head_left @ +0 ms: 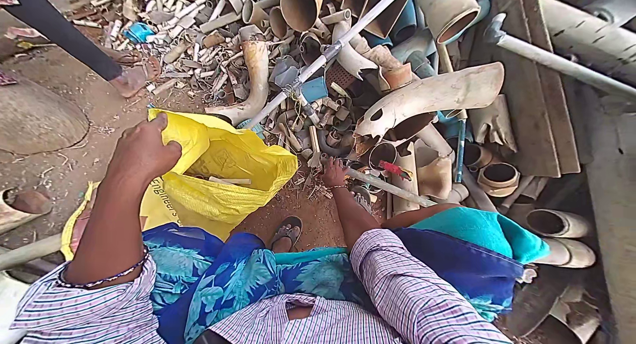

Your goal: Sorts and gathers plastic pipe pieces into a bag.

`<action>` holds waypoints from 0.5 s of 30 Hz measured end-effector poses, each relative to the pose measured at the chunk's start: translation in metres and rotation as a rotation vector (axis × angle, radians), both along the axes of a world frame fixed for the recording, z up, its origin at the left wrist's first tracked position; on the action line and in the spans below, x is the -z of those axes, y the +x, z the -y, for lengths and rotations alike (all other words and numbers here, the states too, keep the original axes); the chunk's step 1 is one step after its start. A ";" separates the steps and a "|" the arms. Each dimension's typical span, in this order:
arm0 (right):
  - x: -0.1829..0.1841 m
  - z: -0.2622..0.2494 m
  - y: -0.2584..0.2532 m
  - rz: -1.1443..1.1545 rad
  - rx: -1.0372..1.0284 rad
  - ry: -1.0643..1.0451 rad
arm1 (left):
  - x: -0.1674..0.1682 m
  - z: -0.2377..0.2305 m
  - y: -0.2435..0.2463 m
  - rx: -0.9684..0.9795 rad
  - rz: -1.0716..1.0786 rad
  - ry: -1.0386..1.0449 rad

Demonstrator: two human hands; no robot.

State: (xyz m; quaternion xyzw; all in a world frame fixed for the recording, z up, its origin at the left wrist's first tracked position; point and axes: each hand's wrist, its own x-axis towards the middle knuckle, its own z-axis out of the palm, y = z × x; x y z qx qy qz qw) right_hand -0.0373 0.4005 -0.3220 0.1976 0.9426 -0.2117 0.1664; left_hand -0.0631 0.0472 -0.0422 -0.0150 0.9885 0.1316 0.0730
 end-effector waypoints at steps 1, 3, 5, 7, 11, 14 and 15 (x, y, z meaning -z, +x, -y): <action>0.000 0.000 0.001 0.006 -0.008 0.012 | 0.000 0.001 0.000 0.000 0.000 -0.001; -0.001 0.003 0.002 -0.003 -0.017 0.006 | 0.000 0.000 -0.001 0.003 -0.005 0.004; -0.003 0.007 0.003 0.061 -0.044 0.002 | 0.000 -0.002 0.000 0.009 -0.007 0.009; -0.011 0.008 0.003 0.176 -0.093 -0.011 | -0.002 -0.005 -0.002 0.015 0.007 0.003; -0.029 0.006 -0.007 0.477 -0.323 -0.100 | -0.003 -0.010 -0.004 0.039 0.018 -0.004; -0.027 0.008 -0.008 0.418 -0.290 -0.142 | -0.004 -0.014 -0.004 0.049 0.033 -0.009; -0.028 0.009 -0.005 0.338 -0.232 -0.113 | -0.004 -0.015 -0.004 0.052 0.032 -0.011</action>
